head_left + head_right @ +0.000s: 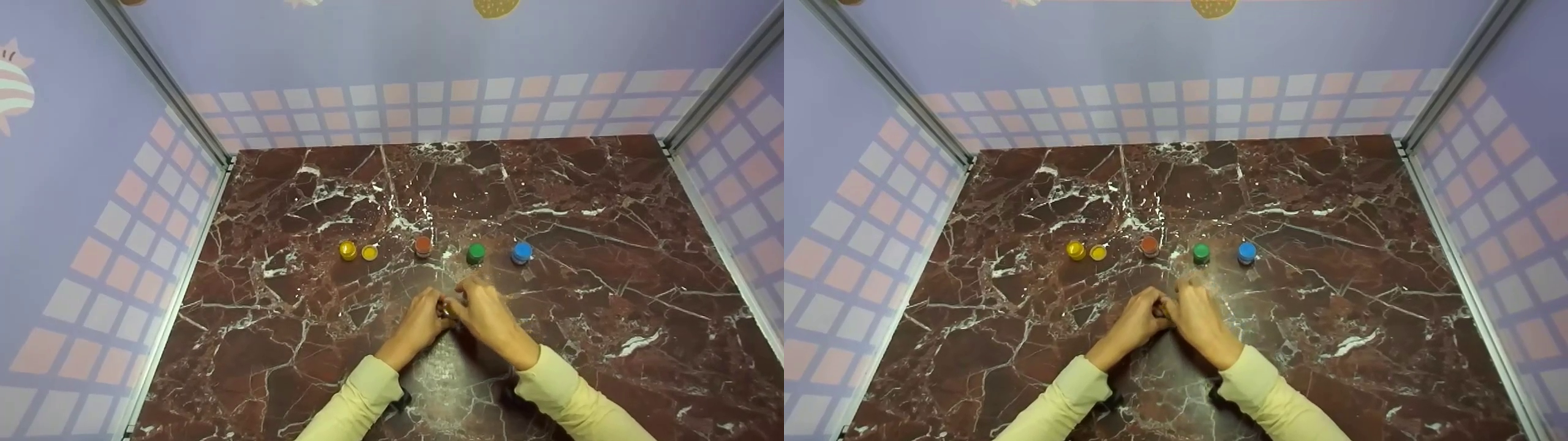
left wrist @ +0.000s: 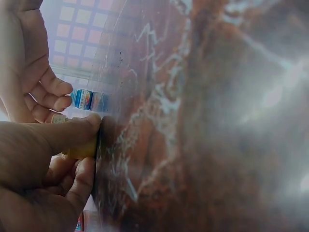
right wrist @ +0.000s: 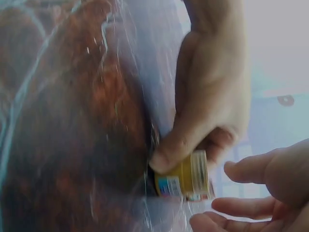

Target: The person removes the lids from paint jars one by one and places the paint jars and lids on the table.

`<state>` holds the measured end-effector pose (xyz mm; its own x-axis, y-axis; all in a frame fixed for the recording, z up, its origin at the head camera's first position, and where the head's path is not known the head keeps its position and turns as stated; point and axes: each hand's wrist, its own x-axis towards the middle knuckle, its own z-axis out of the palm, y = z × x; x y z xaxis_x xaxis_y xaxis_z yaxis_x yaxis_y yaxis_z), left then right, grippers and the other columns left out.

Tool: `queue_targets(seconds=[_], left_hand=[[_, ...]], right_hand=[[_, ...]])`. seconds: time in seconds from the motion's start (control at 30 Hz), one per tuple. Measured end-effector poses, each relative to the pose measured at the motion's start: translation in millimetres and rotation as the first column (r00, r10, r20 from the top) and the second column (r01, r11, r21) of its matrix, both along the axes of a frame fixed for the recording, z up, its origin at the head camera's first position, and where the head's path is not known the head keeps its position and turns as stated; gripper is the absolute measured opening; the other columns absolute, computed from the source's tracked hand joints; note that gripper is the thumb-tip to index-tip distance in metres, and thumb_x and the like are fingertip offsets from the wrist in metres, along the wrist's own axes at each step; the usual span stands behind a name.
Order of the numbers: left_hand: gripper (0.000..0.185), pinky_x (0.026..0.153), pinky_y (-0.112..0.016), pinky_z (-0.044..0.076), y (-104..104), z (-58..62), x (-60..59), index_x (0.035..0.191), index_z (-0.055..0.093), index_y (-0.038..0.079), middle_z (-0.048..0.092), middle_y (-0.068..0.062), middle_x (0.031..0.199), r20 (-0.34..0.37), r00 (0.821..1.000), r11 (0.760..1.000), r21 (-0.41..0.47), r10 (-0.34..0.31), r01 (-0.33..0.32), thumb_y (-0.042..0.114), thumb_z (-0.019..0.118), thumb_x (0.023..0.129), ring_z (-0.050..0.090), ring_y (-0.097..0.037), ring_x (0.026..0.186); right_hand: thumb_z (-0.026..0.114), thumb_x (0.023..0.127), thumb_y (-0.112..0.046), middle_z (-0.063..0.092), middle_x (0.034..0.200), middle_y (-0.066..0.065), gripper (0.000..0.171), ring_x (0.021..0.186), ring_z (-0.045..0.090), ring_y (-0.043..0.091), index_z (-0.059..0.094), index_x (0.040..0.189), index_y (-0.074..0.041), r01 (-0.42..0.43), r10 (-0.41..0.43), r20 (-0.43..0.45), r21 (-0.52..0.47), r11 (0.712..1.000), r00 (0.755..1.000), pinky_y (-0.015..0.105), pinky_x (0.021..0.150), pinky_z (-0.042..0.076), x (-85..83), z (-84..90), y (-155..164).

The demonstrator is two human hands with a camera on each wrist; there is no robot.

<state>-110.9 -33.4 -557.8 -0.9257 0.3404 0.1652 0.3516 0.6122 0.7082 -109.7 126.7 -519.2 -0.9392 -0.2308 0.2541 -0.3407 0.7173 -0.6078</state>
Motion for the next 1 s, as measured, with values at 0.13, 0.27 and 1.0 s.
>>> queue_targets(seconds=[0.13,0.27,1.0], left_hand=[[0.025,0.080,-0.038,0.055,0,-1.2,0.0,0.099,0.068,-0.002,0.064,-0.009,0.091,-0.021,1.000,1.000,-0.019,0.005,-0.005,-0.004,0.078,0.076,0.066,-0.028,0.086],[0.020,0.075,-0.036,0.055,0,-1.8,-0.7,0.097,0.068,-0.002,0.062,-0.007,0.089,-0.010,1.000,1.000,-0.014,0.003,-0.003,-0.006,0.075,0.078,0.063,-0.024,0.081],[0.028,0.075,-0.037,0.052,-2,-0.8,-1.4,0.094,0.065,0.001,0.058,-0.005,0.085,-0.029,0.999,1.000,-0.017,-0.019,0.018,-0.002,0.081,0.072,0.058,-0.023,0.079]], right_hand=[[0.083,0.084,-0.011,0.065,0.087,0.015,0.024,0.068,0.063,0.030,0.069,0.097,0.003,-0.025,0.024,0.021,0.057,0.998,0.999,0.043,0.059,0.054,6.8,-1.6,-8],[0.084,0.082,-0.009,0.059,0.087,0.011,0.023,0.069,0.063,0.033,0.067,0.096,0.000,-0.021,0.021,0.001,0.086,0.996,1.000,0.046,0.058,0.054,11.6,-4.9,-11],[0.079,0.078,0.010,0.062,0.097,0.011,0.029,0.088,0.065,0.030,0.069,0.105,0.003,-0.254,0.270,-0.103,0.145,0.956,0.957,0.044,0.078,0.057,9.0,-2.9,1]])
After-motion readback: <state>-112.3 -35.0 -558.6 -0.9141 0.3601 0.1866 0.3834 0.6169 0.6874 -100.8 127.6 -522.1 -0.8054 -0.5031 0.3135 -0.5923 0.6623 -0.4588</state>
